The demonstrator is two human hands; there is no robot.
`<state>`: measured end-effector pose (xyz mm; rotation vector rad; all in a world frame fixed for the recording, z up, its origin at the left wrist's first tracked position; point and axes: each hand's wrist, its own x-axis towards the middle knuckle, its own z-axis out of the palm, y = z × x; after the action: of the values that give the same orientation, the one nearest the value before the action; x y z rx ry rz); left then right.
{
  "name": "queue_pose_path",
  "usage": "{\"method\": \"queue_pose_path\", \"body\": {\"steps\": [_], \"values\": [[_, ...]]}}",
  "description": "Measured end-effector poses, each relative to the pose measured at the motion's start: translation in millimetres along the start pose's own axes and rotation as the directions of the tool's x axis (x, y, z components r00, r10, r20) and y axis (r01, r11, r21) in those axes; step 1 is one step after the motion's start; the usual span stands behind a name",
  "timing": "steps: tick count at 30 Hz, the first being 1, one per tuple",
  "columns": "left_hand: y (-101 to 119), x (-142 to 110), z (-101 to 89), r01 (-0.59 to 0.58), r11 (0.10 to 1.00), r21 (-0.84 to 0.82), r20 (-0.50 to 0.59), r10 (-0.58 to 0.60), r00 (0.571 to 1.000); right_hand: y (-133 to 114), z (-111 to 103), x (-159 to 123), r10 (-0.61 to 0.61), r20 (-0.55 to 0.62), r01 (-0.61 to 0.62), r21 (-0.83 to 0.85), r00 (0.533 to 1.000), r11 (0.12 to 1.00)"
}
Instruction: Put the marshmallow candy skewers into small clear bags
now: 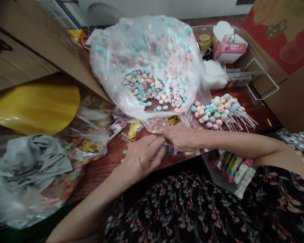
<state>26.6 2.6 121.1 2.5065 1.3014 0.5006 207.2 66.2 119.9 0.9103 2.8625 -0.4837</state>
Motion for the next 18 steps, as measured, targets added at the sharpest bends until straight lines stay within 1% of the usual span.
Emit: {"method": "queue_pose_path", "body": {"steps": [1,2,3,4,5,6,7,8,9,10,12,13,14,15,16,17,18], "values": [[3.4,-4.7,0.8,0.026,0.994,-0.107,0.000,-0.026,1.000,0.4,-0.1,-2.5,0.025,-0.011,-0.025,0.018,1.000,1.000],[6.2,-9.7,1.5,0.061,0.967,-0.247,0.033,-0.055,0.998,0.8,0.3,-6.0,0.039,-0.028,-0.038,0.032,0.999,0.999],[8.4,-14.8,2.3,0.105,0.906,-0.409,0.098,-0.070,0.993,1.0,1.3,-10.3,0.042,-0.053,-0.040,0.043,0.998,0.998],[10.0,-19.6,3.6,0.160,0.804,-0.573,0.192,-0.059,0.980,0.8,2.7,-15.3,0.037,-0.089,-0.032,0.055,0.995,0.998],[11.0,-23.6,5.7,0.229,0.666,-0.710,0.292,-0.018,0.956,0.2,4.3,-20.8,0.025,-0.138,-0.015,0.071,0.990,0.997],[11.6,-26.5,8.8,0.302,0.515,-0.802,0.376,0.044,0.926,-1.1,5.9,-26.2,0.004,-0.196,0.013,0.088,0.981,0.996],[12.0,-28.1,12.8,0.361,0.387,-0.848,0.428,0.099,0.898,-2.8,7.4,-31.3,-0.017,-0.256,0.046,0.106,0.966,0.993],[12.2,-28.3,17.7,0.399,0.307,-0.864,0.454,0.133,0.881,-5.0,8.6,-35.8,-0.030,-0.314,0.073,0.126,0.949,0.989],[12.3,-27.3,23.2,0.416,0.285,-0.864,0.467,0.141,0.873,-7.4,9.4,-39.3,-0.033,-0.367,0.095,0.152,0.930,0.984],[12.1,-25.0,29.0,0.411,0.320,-0.854,0.466,0.119,0.877,-9.9,10.1,-41.9,-0.025,-0.409,0.109,0.184,0.912,0.977],[9.8,-17.7,40.0,0.368,0.477,-0.798,0.422,0.007,0.906,-14.2,11.3,-44.1,0.018,-0.453,0.122,0.278,0.892,0.953],[7.4,-13.1,44.7,0.345,0.556,-0.756,0.381,-0.055,0.923,-15.9,12.1,-44.0,0.042,-0.450,0.130,0.345,0.892,0.930],[4.1,-7.9,48.8,0.323,0.616,-0.719,0.326,-0.112,0.939,-17.1,13.4,-43.1,0.063,-0.437,0.141,0.419,0.897,0.897],[0.1,-2.4,52.0,0.302,0.651,-0.696,0.262,-0.162,0.951,-17.8,15.3,-41.8,0.080,-0.414,0.151,0.497,0.907,0.855],[-4.5,3.2,54.4,0.281,0.660,-0.697,0.188,-0.210,0.959,-18.1,17.9,-40.0,0.098,-0.379,0.151,0.576,0.920,0.804],[-9.2,8.8,56.1,0.257,0.650,-0.715,0.110,-0.259,0.960,-17.9,21.0,-38.0,0.115,-0.336,0.142,0.650,0.935,0.747],[-13.7,14.0,57.3,0.223,0.634,-0.740,0.023,-0.308,0.951,-17.3,24.5,-35.9,0.135,-0.286,0.118,0.716,0.949,0.687]]}}
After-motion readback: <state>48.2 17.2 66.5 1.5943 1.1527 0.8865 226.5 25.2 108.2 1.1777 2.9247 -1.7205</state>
